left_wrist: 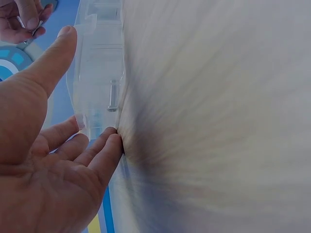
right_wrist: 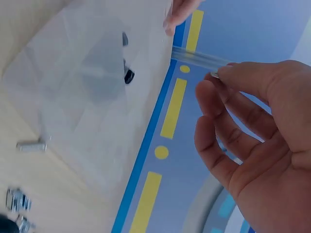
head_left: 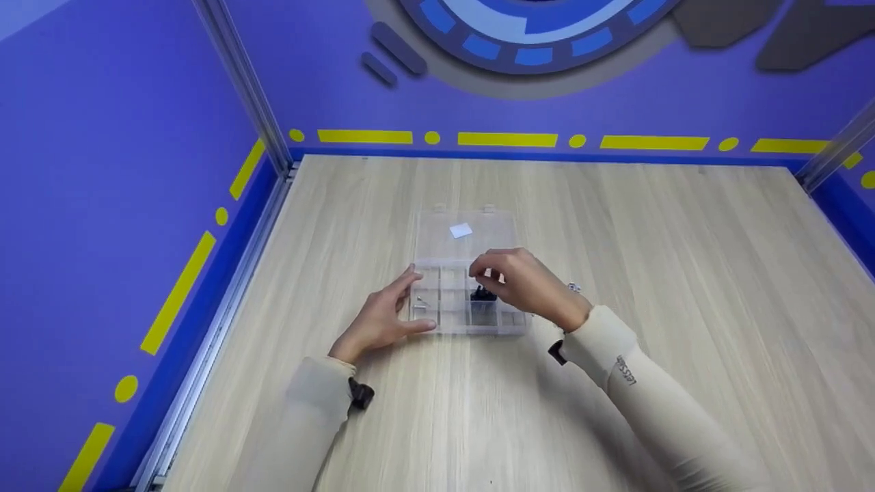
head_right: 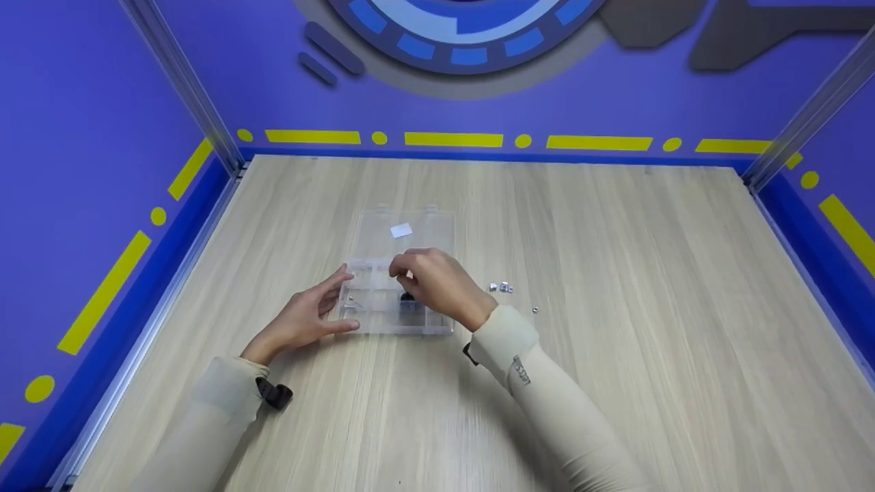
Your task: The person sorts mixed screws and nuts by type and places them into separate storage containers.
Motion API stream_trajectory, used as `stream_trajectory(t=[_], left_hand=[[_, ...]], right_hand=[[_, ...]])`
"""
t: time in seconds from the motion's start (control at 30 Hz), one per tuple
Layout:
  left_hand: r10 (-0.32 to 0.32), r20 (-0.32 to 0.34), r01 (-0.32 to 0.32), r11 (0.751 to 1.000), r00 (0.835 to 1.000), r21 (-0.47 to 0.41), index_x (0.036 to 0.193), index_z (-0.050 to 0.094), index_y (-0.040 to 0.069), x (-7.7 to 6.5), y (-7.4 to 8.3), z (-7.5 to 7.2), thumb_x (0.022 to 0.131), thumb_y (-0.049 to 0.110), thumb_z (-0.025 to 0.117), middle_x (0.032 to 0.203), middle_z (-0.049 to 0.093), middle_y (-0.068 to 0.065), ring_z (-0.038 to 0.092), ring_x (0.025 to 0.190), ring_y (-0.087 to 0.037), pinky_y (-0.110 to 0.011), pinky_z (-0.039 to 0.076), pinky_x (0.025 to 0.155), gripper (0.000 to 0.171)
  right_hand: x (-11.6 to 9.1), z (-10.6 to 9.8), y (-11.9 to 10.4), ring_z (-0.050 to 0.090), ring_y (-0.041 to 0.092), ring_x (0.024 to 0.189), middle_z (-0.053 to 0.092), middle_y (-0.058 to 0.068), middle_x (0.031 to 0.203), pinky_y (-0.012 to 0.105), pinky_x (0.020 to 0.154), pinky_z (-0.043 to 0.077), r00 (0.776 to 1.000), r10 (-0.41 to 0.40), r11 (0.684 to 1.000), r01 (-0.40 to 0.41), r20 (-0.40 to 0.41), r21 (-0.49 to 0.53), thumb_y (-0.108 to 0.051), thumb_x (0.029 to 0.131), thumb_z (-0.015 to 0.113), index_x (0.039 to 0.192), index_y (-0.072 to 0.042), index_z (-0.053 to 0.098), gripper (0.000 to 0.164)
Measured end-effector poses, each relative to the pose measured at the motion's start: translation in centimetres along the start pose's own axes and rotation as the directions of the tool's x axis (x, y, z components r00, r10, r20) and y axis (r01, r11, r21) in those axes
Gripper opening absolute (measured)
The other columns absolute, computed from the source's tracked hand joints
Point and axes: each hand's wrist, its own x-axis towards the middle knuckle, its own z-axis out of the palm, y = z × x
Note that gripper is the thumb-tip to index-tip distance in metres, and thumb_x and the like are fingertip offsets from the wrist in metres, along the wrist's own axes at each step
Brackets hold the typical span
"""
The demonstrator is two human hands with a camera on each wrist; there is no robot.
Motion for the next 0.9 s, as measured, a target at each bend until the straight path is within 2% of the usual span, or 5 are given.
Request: stream_trajectory(t=[0.23,0.47,0.6,0.8,0.9], left_hand=[[0.015,0.004,-0.015,1.000,1.000,0.001,0.154,0.043,0.004,-0.1,0.1,-0.1,0.082,0.024,0.090,0.169,0.020,-0.013,0.039,0.147,-0.030,-0.039,0.037,0.119,0.088],[0.027,0.003,-0.027,1.000,1.000,0.015,0.154,0.043,0.004,-0.1,0.1,-0.2,0.082,0.025,0.089,0.168,0.022,-0.014,0.041,0.145,-0.032,-0.040,0.039,0.117,0.088],[0.023,0.001,-0.023,0.999,1.000,0.032,0.155,0.043,0.005,-0.1,0.2,-0.2,0.083,0.027,0.089,0.168,0.023,-0.014,0.041,0.145,-0.034,-0.041,0.040,0.117,0.088],[0.008,0.004,-0.008,0.999,1.000,0.034,0.156,0.042,0.006,0.0,0.2,-0.2,0.083,0.028,0.089,0.168,0.023,-0.013,0.041,0.145,-0.035,-0.041,0.039,0.118,0.089],[0.009,0.005,-0.009,0.999,1.000,0.039,0.156,0.043,0.006,-0.1,0.2,-0.2,0.083,0.028,0.089,0.168,0.023,-0.013,0.041,0.145,-0.035,-0.042,0.038,0.118,0.089]], right_hand=[[1.0,1.1,-1.3,0.071,0.014,0.090,0.076,0.005,0.108,0.032,0.079,0.061,0.998,0.003,0.999,0.000,0.070,-0.050,-0.003,0.097,0.069,0.113,-0.008,0.078,0.019],[1.9,2.2,-2.4,0.071,0.020,0.109,0.074,0.008,0.122,0.036,0.090,0.060,0.986,0.008,0.998,0.004,0.169,-0.066,0.010,0.095,0.054,0.125,-0.005,0.074,0.039],[2.4,3.0,-2.7,0.068,0.023,0.116,0.072,0.010,0.126,0.037,0.093,0.059,0.972,0.016,0.998,0.000,0.235,-0.067,0.015,0.091,0.050,0.128,-0.004,0.072,0.047],[3.1,3.8,-3.1,0.064,0.026,0.124,0.069,0.012,0.132,0.040,0.104,0.054,0.940,0.065,0.997,-0.044,0.335,-0.070,0.021,0.087,0.047,0.133,-0.003,0.069,0.056],[3.5,4.1,-3.2,0.065,0.027,0.122,0.068,0.012,0.133,0.040,0.102,0.055,0.924,0.090,0.995,-0.068,0.371,-0.072,0.023,0.085,0.047,0.134,-0.004,0.068,0.059]])
